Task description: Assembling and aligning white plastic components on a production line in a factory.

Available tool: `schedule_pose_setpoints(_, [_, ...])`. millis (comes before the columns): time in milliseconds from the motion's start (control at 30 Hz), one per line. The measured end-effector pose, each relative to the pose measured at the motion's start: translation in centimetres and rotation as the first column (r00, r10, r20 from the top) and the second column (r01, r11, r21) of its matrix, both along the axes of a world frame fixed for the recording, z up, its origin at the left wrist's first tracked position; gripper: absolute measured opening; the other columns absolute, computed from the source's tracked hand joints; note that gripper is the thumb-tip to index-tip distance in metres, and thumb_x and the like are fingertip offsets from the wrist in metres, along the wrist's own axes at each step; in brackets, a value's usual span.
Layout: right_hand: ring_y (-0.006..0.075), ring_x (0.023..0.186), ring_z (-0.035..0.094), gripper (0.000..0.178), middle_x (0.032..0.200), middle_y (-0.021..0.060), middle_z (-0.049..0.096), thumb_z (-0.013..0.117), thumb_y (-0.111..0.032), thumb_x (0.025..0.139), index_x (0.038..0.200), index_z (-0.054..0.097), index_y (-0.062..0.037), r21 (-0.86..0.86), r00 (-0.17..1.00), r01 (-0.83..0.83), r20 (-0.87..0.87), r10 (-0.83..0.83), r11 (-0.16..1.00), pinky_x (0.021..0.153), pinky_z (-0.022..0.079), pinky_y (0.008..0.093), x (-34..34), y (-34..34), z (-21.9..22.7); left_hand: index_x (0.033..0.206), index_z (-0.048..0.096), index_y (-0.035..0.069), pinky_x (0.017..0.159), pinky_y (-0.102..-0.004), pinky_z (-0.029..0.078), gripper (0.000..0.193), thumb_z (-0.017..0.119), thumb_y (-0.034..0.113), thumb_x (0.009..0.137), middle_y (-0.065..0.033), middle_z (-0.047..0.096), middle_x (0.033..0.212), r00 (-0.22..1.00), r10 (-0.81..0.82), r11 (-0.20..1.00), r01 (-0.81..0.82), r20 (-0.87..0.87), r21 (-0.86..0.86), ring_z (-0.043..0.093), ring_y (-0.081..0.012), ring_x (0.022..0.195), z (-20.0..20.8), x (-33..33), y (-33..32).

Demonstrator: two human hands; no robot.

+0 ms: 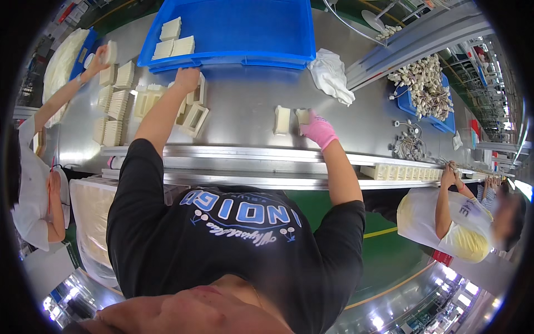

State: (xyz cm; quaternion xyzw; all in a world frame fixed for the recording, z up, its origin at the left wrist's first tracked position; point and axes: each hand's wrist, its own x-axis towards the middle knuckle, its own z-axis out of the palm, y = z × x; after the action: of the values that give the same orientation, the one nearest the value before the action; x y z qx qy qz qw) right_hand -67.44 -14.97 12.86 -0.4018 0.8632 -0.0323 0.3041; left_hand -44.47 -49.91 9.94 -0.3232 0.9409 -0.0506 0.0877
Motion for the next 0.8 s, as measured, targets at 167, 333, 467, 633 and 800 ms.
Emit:
schedule_pose_setpoints(167, [0.0345, 0.091, 0.054, 0.061, 0.098, 0.0220, 0.055, 0.054, -0.030, 0.070, 0.120, 0.032, -0.0031, 0.017, 0.989, -0.026, -0.147, 0.028, 1.000, 0.076, 0.042, 0.0409, 0.5, -1.0, -0.6, 0.097, 0.054, 0.008, 0.078, -0.0425, 0.041, 0.024, 0.049, 0.010, 0.073, -0.0140, 0.057, 0.097, 0.966, -0.189, 0.963, 0.217, -0.177, 0.158, 0.055, -0.0275, 0.093, 1.6, -2.0, 1.0])
schedule_pose_setpoints(333, [0.0358, 0.087, 0.055, 0.054, 0.095, 0.0208, 0.056, 0.054, -0.025, 0.070, 0.115, 0.035, -0.0028, 0.065, 0.976, -0.077, -0.201, 0.089, 0.995, 0.074, 0.043, 0.0421, 0.8, -1.4, -1.5, 0.101, 0.053, 0.009, 0.073, -0.0348, 0.044, 0.028, 0.052, 0.005, 0.073, -0.0098, 0.056, 0.092, 0.813, 0.074, 0.815, 0.285, -0.578, 0.505, 0.055, -0.0229, 0.084, 6.7, -4.3, 6.9])
schedule_pose_setpoints(467, [0.0353, 0.085, 0.055, 0.049, 0.090, 0.0204, 0.057, 0.055, -0.022, 0.069, 0.109, 0.037, -0.0017, -0.032, 0.978, -0.001, -0.210, -0.005, 0.999, 0.073, 0.043, 0.0413, 1.0, -0.9, -0.7, 0.100, 0.054, 0.009, 0.066, -0.0265, 0.044, 0.027, 0.050, -0.001, 0.074, -0.0031, 0.054, 0.084, 0.404, 0.725, 0.282, 0.565, -0.558, 0.776, 0.052, -0.0124, 0.074, 9.7, -4.3, 12.8])
schedule_pose_setpoints(633, [0.0234, 0.065, 0.059, 0.037, 0.071, 0.0148, 0.057, 0.057, -0.023, 0.072, 0.098, 0.047, 0.0011, -0.481, 0.990, 0.123, 0.006, -0.138, 0.868, 0.058, 0.046, 0.0309, 0.8, -0.6, 1.3, 0.105, 0.048, 0.007, 0.061, -0.0280, 0.045, 0.025, 0.044, 0.015, 0.082, -0.0068, 0.054, 0.085, 0.645, 0.745, -0.051, 0.310, -0.170, 0.950, 0.054, -0.0147, 0.070, 5.8, -3.7, 14.4])
schedule_pose_setpoints(800, [0.0059, 0.042, 0.046, 0.023, 0.057, 0.0025, 0.051, 0.053, -0.022, 0.079, 0.086, 0.052, 0.0001, -0.411, 0.663, 0.407, 0.747, 0.045, 0.816, 0.039, 0.033, 0.0180, 6.6, -1.9, 7.5, 0.112, 0.040, 0.011, 0.062, -0.0287, 0.047, 0.031, 0.042, 0.030, 0.087, -0.0075, 0.053, 0.090, 0.607, 0.756, -0.001, 0.378, -0.247, 0.926, 0.053, -0.0158, 0.084, 3.9, -4.3, 18.8])
